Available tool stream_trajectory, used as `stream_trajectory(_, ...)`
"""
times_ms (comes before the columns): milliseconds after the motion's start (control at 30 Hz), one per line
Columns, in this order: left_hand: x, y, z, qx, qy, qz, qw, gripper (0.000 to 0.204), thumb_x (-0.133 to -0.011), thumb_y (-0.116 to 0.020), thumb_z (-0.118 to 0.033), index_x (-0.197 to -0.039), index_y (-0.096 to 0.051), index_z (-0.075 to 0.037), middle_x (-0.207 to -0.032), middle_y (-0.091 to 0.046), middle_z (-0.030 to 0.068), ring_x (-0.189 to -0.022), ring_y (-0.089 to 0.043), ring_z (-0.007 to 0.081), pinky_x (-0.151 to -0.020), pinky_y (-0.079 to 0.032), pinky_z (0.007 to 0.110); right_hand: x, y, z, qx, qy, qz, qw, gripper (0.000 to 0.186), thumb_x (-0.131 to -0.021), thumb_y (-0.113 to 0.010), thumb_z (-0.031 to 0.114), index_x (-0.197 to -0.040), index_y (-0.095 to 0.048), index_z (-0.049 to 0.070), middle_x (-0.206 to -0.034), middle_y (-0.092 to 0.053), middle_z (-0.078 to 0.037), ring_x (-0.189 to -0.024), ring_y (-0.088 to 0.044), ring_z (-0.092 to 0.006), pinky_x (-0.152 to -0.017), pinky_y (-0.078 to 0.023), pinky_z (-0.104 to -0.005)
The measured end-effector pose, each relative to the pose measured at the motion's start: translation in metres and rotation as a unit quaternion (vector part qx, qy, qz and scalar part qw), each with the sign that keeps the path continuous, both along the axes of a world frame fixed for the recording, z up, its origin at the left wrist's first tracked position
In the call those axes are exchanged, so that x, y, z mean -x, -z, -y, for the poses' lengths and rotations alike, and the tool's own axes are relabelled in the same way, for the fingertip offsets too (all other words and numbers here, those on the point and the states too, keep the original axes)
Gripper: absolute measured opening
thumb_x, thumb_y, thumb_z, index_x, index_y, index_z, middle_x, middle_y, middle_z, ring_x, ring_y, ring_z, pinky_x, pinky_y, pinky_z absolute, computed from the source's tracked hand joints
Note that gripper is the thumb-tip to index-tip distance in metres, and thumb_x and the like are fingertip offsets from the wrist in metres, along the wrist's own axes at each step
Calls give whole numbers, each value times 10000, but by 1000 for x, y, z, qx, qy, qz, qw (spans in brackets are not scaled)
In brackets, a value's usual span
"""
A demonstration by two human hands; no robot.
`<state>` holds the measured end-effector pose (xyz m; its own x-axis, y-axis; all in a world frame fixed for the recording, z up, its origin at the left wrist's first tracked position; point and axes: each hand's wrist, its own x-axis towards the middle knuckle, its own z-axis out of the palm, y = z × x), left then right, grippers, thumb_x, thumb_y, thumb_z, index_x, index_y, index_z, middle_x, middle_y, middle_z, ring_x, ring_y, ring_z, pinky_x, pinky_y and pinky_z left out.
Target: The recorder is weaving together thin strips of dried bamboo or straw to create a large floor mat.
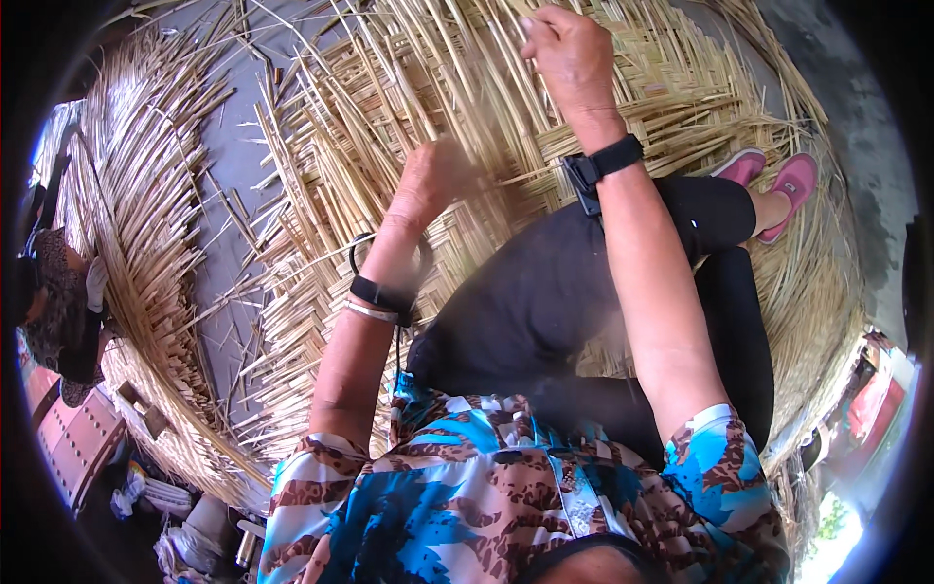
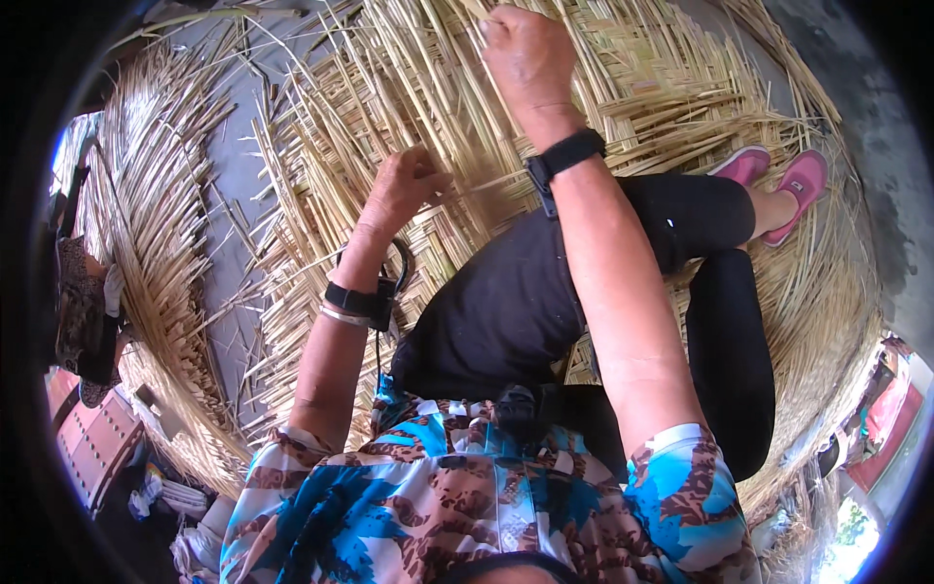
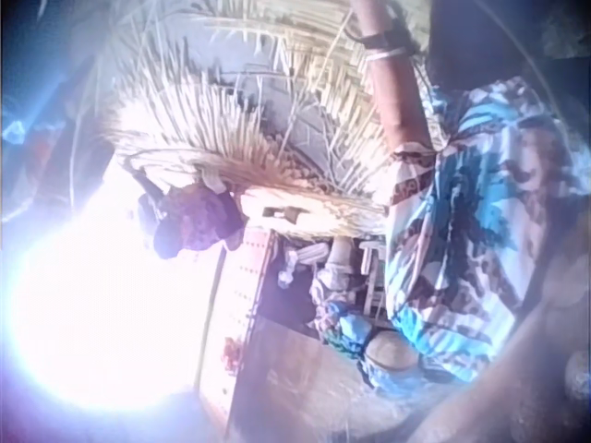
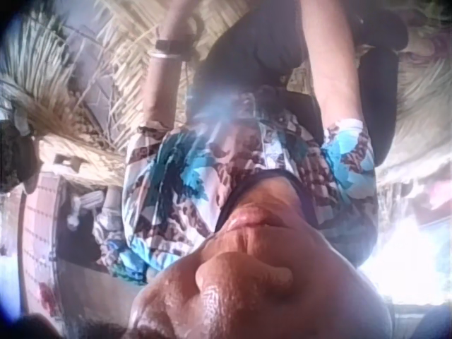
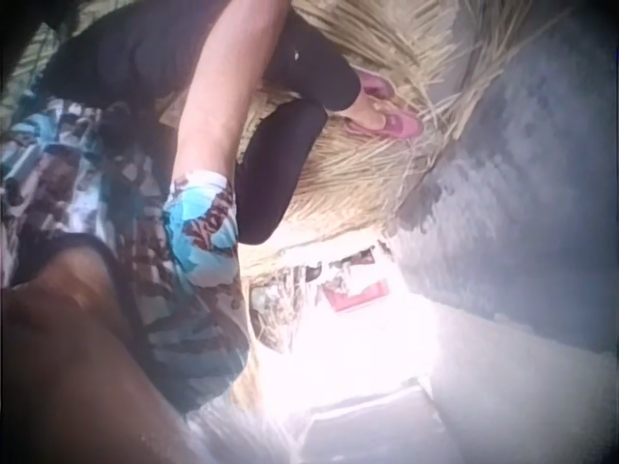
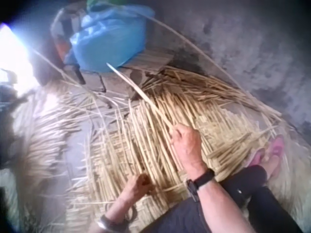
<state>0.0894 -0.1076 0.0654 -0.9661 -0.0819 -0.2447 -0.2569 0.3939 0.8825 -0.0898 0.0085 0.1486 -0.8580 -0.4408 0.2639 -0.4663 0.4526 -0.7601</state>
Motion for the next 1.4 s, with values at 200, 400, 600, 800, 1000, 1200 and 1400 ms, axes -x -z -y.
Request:
stream_trajectory(200, -7, -6, -14, 152, -150, 56, 975, 222, -776, -725, -164, -831, -587, 1, -688, -637, 140, -670, -641, 280, -642, -501, 381, 2, 19, -23, -13, 21, 29, 999, 197, -909, -609, 211, -763, -678, 97, -579, -642, -46, -548, -656, -169, -522, -489, -316)
stream_trajectory(400, -2, -2, -25, 250, -152, 67, 954, 268, -788, -718, -240, -862, -566, -32, -686, -641, 164, -670, -647, 334, -634, -508, 428, 4, 17, -24, -46, 39, -22, 998, 205, -905, -600, 186, -739, -633, 70, -589, -647, -47, -562, -654, -205, -548, -478, -341)
stream_trajectory(600, 18, -9, 1, 222, -224, -60, 947, 185, -834, -670, -215, -875, -600, -49, -705, -670, 131, -645, -656, 312, -623, -515, 409, 5, 25, -16, -82, 71, 38, 993, 179, -883, -606, 191, -743, -635, 84, -607, -653, -56, -589, -646, -258, -577, -485, -377)
stream_trajectory(800, 45, -8, 9, 277, -88, -44, 956, 263, -892, -594, -239, -1002, -697, -23, -736, -683, 161, -656, -681, 242, -723, -540, 358, 8, 42, -9, -81, 76, 43, 993, 167, -878, -562, 152, -746, -622, 70, -619, -655, -75, -599, -645, -285, -591, -486, -392)
stream_trajectory(1000, 57, -21, 8, -35, -127, 53, 990, 384, -911, -604, -288, -1111, -646, 37, -952, -699, 144, -907, -653, 227, -831, -516, 365, 14, 72, -13, -54, 139, 119, 982, 195, -866, -598, 145, -703, -615, 38, -628, -650, -121, -594, -633, -318, -586, -467, -425)
stream_trajectory(1200, 74, -9, 0, -219, -230, 48, 947, 504, -931, -597, -378, -1091, -605, 100, -1008, -679, 162, -918, -637, 218, -824, -499, 327, 7, 90, -10, -119, 117, 109, 980, 193, -849, -626, 125, -686, -605, 24, -592, -633, -144, -610, -645, -318, -589, -471, -426)
stream_trajectory(1400, 81, 1, 8, -309, -174, 66, 933, 435, -928, -613, -367, -1093, -622, 35, -908, -651, 73, -766, -613, 139, -658, -481, 295, 8, 82, -11, -9, 115, 189, 975, 232, -878, -597, 121, -674, -577, 11, -588, -627, -144, -540, -642, -258, -551, -472, -393)
